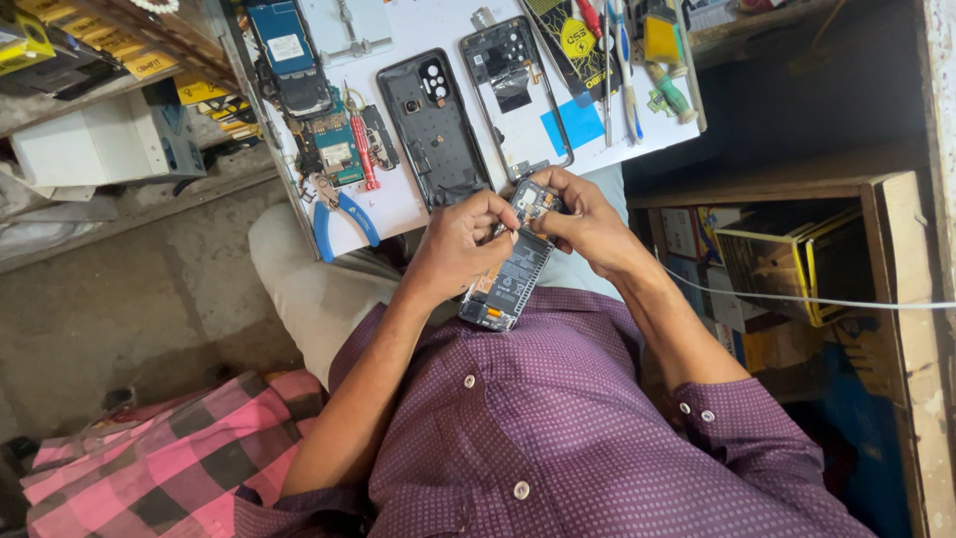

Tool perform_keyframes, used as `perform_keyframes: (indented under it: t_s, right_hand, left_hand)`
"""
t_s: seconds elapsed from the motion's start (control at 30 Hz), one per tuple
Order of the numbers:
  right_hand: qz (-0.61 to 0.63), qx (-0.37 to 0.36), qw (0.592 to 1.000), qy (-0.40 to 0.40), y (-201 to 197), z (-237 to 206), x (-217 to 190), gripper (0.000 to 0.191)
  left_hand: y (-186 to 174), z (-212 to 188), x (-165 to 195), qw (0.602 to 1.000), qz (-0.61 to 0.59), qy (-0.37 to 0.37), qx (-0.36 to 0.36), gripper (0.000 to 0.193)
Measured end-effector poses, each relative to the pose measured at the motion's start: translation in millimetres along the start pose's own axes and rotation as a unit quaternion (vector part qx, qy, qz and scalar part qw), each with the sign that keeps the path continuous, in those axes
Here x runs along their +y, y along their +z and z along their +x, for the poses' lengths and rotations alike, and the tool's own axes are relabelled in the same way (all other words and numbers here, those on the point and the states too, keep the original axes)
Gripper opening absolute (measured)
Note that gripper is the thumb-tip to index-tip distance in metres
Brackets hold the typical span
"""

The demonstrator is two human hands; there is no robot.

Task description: The person sits at a repair bench handling a disassembled smartphone, pressing and seating internal components and the battery into the chassis by hand. They briefly power the phone on and tap its screen, then continue pressing parts together and repositioning the assembly.

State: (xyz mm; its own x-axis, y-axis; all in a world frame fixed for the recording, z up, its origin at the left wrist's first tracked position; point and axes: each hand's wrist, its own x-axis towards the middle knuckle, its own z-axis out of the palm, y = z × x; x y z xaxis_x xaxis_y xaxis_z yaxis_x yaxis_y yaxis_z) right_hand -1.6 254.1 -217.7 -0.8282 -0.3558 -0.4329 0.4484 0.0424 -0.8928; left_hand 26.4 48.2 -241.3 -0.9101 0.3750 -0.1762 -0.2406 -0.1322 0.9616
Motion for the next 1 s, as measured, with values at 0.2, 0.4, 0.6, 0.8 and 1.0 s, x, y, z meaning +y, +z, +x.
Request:
perform_keyframes:
  t_s: [0.2,0.4,0.6,0.8,1.0]
  right_hand:
    - [-0.003,0.008,1.000,0.004,-0.3,-0.8,0.8,0.031]
    - [-0.001,0.008,1.000,0.006,-0.3,-1.5,0.2,0.032]
    - [-0.013,0.006,1.000,0.005,0.5,0.0,0.1,0.033]
    - [0.003,-0.003,1.000,0.005,-0.3,-0.6,-1.0,0.033]
    - [0.007,-0.012,1.000,0.006,-1.7,-2.3,-1.1,0.030]
  left_hand:
    - [-0.8,-0.4,0.1,1.000,0.000,-0.003,0.000,0.015]
    - [-0.5,-0.6,1.7,1.000,-0.009,-0.003,-0.009,0.015]
    - [0.2,-0.9,3.1,1.000,0.003,-0.006,-0.005,0.013]
    - [-0.8,-0.2,3.2,1.000,-0.007,-0.004,-0.011,0.014]
    - [-1.8,-2.1,4.9,1.000,0.015,-0.008,-0.012,0.013]
